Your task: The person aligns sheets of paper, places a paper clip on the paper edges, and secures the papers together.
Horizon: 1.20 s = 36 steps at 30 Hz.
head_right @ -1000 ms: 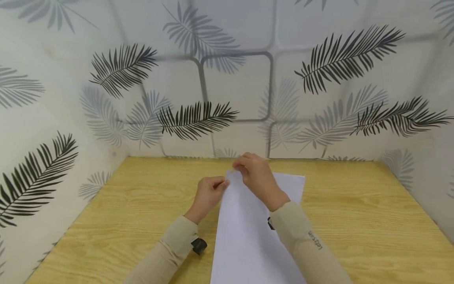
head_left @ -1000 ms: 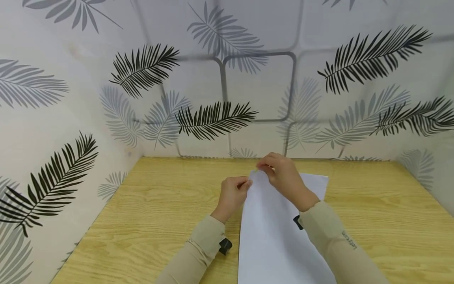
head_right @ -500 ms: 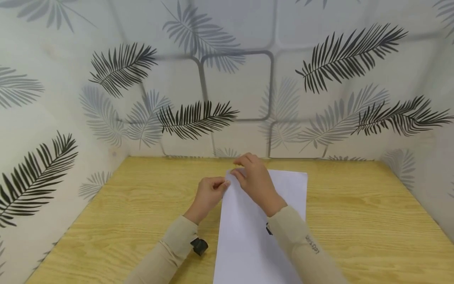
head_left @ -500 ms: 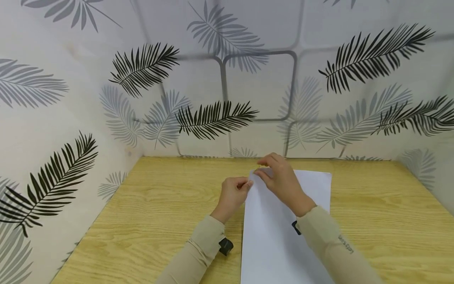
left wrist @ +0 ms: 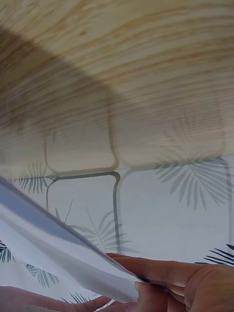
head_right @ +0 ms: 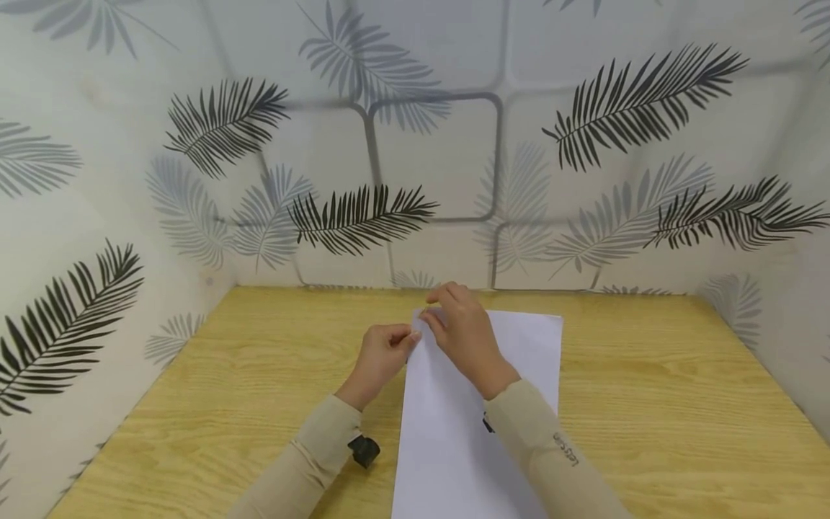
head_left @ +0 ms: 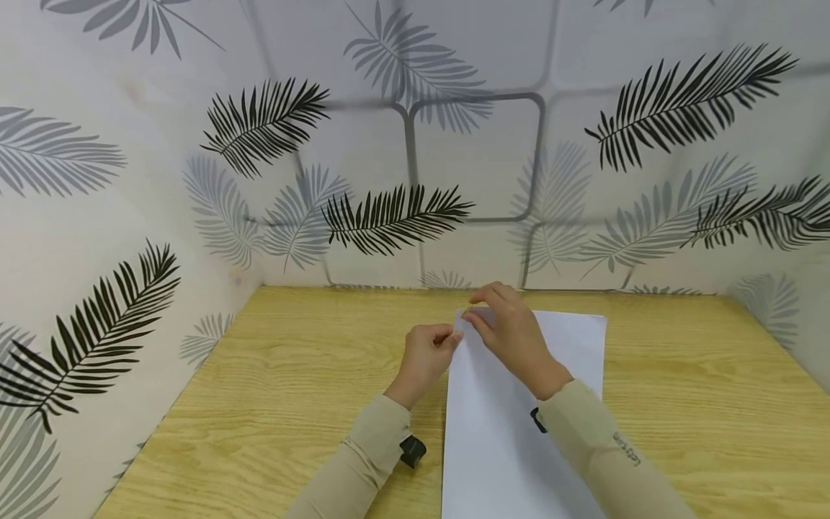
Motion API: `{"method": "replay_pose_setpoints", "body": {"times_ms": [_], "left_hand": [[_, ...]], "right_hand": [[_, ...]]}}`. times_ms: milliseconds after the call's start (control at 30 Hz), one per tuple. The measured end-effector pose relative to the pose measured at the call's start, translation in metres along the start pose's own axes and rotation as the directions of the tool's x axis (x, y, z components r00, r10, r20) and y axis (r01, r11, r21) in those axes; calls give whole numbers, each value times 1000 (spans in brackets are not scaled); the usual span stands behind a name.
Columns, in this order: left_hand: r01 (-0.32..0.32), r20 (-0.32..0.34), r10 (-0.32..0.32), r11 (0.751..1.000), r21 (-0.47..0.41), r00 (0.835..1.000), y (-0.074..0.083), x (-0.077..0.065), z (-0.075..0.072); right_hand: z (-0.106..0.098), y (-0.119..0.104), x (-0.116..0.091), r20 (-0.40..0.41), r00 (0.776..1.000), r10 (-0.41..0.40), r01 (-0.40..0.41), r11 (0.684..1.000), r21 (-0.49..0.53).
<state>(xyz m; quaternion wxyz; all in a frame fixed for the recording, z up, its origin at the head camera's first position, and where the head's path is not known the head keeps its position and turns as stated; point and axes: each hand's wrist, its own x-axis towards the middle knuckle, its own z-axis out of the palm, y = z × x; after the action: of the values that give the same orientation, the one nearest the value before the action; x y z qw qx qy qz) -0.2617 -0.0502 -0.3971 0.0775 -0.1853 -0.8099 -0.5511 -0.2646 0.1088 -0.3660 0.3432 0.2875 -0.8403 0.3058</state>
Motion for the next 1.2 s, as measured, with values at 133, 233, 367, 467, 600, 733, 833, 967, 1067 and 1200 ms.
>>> {"method": "replay_pose_setpoints", "body": {"times_ms": [133, 233, 367, 467, 600, 733, 833, 967, 1067, 1200], "left_hand": [[-1, -2, 1, 1000, 0, 1000, 2, 0, 0], [-6, -6, 6, 1000, 5, 1000, 3, -1, 0], [-12, -9, 13, 1000, 16, 1000, 2, 0, 1], [-9, -3, 10, 1000, 19, 1000, 2, 0, 1], [0, -3, 1, 1000, 17, 1000, 4, -1, 0], [9, -9, -9, 1000, 15, 1000, 5, -1, -1], [19, -9, -19, 1000, 14, 1000, 6, -2, -1], [22, -18, -22, 1000, 18, 1000, 4, -3, -1], [19, -34, -18, 1000, 24, 999, 3, -3, -2], [15, -62, -13, 1000, 21, 998, 4, -3, -4]], "right_hand": [[0, -2, -1, -1, 1000, -16, 16, 1000, -1], [1, -2, -1, -5, 999, -33, 33, 999, 0], [1, -2, -2, -23, 998, -62, 62, 998, -3], [1, -3, -2, -34, 996, -84, 84, 997, -1], [2, -3, -1, -42, 994, -101, 102, 995, 6], [2, -4, -1, -46, 994, -99, 99, 995, 7], [3, -4, -1, -43, 995, -90, 91, 996, 8], [3, -3, -2, -32, 995, -94, 94, 996, -2], [2, -3, -2, -30, 992, -121, 120, 993, -18], [-8, -3, -2, -52, 992, -118, 115, 992, -54]]}}
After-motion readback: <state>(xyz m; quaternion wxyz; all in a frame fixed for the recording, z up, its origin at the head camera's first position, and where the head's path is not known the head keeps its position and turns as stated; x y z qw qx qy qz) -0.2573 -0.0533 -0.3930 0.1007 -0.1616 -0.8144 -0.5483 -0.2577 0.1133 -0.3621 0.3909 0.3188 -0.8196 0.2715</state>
